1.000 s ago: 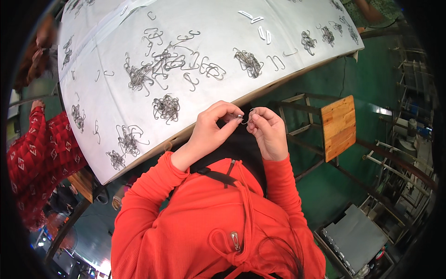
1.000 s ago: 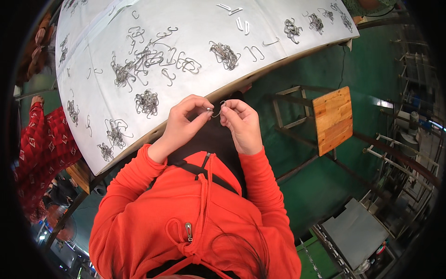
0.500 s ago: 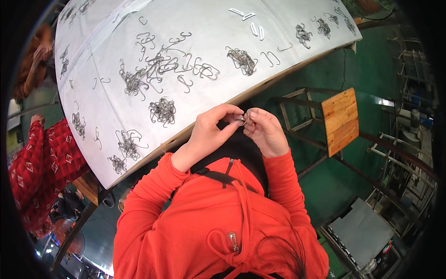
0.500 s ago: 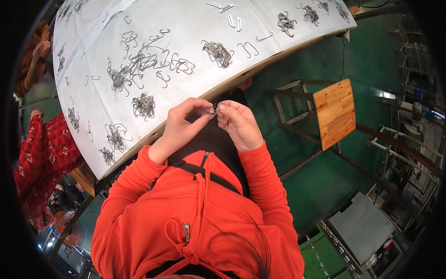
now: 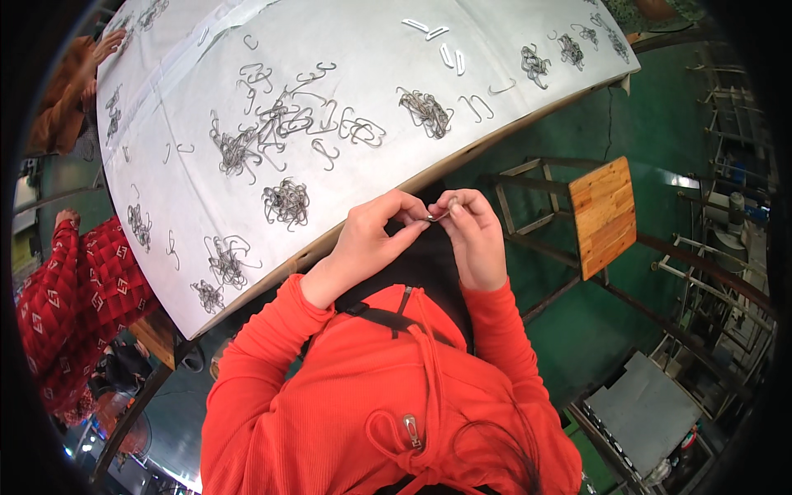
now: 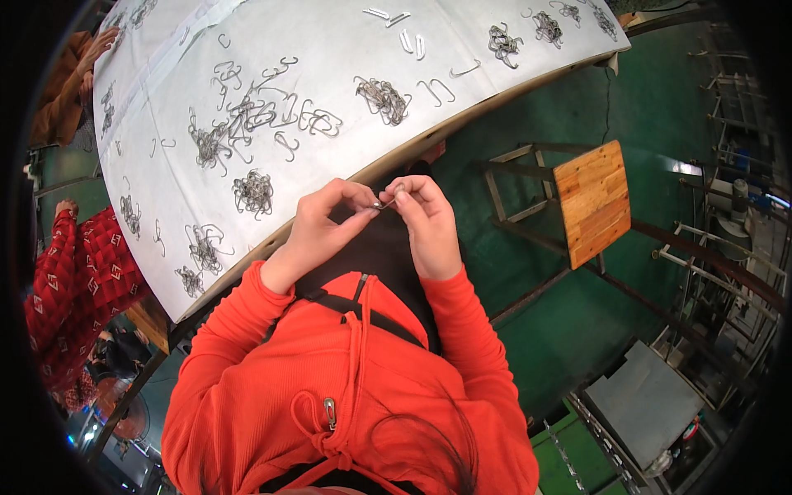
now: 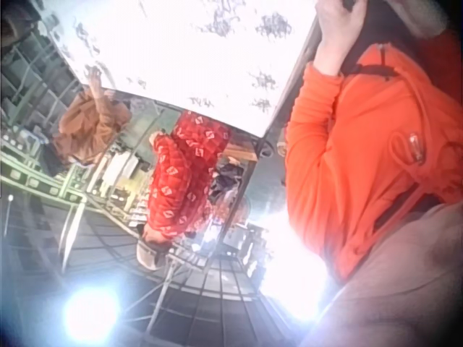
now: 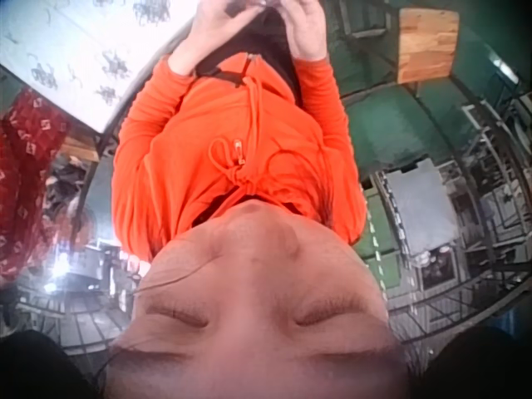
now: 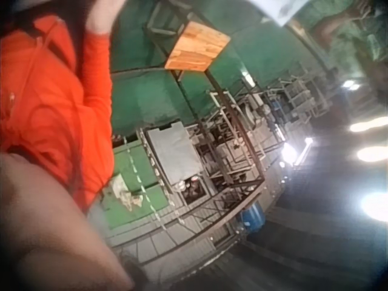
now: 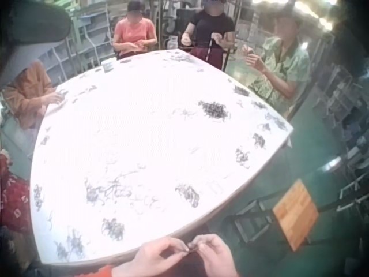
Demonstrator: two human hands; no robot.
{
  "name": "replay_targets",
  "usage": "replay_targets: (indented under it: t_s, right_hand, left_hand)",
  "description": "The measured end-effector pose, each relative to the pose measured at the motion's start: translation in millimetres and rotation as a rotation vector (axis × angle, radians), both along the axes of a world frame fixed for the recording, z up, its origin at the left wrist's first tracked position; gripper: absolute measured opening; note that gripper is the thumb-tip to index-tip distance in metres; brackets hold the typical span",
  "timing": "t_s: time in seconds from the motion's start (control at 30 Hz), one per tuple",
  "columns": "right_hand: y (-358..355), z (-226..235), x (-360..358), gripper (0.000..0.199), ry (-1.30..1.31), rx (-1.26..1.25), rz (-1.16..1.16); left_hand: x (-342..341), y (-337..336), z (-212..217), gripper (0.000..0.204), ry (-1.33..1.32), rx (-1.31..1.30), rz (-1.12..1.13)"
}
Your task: The person sits on the floor in a workshop and assembles small metal hardware components by hand. They repeatedly pick up individual metal pieces from a white sheet, connect them, and place the finished units into a pile.
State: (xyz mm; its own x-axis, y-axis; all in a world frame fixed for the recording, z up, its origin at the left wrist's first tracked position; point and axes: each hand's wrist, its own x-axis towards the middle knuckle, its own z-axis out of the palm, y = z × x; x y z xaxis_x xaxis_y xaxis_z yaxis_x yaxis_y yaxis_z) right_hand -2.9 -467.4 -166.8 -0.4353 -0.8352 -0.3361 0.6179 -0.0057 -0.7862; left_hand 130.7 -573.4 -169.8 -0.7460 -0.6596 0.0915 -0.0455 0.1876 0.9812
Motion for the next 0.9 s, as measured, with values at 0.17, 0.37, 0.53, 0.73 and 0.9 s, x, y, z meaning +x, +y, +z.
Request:
replay_targets:
  t_s: [0.17, 0.37, 0.53, 0.73, 0.9]
  right_hand:
    - [8, 10, 5, 0.005, 0.441, -0.221, -0.038]
    - [10, 16, 5, 0.006, 0.635, -0.265, -0.071]
    - [12, 17, -1, 0.004, 0.645, -0.234, -0.105]
    - [12, 7, -10, 0.004, 0.528, -0.18, -0.188]
    - [7, -2, -7, 0.006, 0.633, -0.164, -0.207]
  left_hand:
    - [-20, -62, 28, 0.015, -0.23, -0.003, -0.496]
    - [-122, -152, -20, 0.017, -0.251, -0.77, -0.07]
    - [-155, -171, -30, 0.018, -0.436, -0.893, -0.095]
    - [-150, -169, -20, 0.013, -0.448, -0.782, -0.084]
    - [-101, -98, 12, 0.02, -0.074, -0.009, -0.164]
